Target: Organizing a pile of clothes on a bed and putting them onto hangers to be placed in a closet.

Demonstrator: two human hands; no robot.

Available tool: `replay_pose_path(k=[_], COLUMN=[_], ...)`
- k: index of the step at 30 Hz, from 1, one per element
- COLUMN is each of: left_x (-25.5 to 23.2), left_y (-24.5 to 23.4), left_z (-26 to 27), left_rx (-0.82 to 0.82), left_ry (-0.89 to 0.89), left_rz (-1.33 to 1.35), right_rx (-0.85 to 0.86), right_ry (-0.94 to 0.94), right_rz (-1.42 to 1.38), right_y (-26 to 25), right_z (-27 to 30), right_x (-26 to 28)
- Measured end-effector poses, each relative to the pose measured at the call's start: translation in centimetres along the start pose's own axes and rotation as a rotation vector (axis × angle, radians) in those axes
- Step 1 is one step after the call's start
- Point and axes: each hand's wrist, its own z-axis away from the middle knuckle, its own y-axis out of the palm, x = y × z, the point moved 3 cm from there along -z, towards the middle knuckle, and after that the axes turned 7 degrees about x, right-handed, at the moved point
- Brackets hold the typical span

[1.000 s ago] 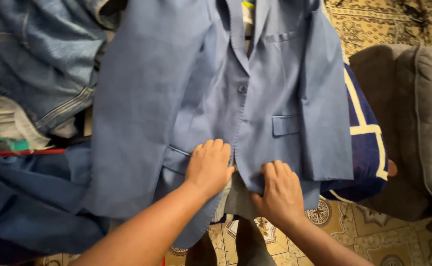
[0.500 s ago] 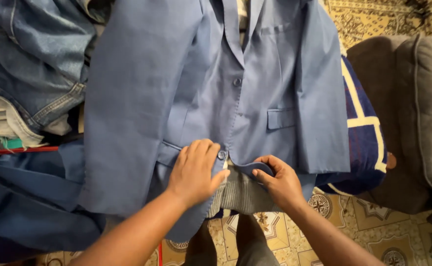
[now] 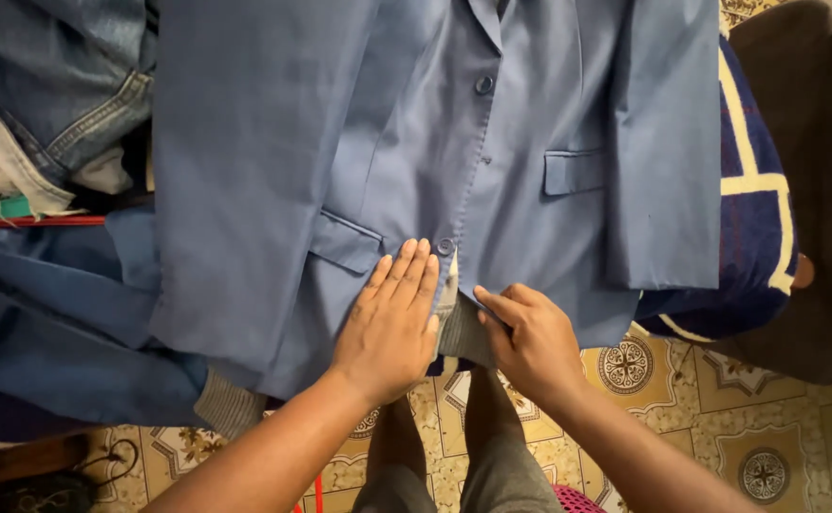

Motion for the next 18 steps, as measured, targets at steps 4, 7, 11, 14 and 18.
replay_pose_path(k=[4,7,11,14,18], left_x=[-0.3,-0.4,-0.2,-0.4,-0.4], left_y=[0.4,0.4,0.6,0.6,0.4], left_z=[-0.3,-0.2,0.0,-0.2,-0.3], left_rx=[-0.007,0.017,0.023,0.028,0.038], left_ry=[-0.009,-0.016,-0.007,-0.019,-0.020], left_rz=[-0.040,-0.022,-0.080,-0.117,-0.097], right_rx=[0.005,0.088,0.138,0.162,0.212], right_ry=[-0.020,0.088,0.154,0.178,0.179], right_rz=[0.098,0.142,0.188,0.202,0.232], right_y=[0.4,0.9,1.0,1.0,0.9], right_z=[-0.6,-0.9,-1.3,-1.7,-1.9], right_x=[-0.2,0.0,0.7,1.0,1.2])
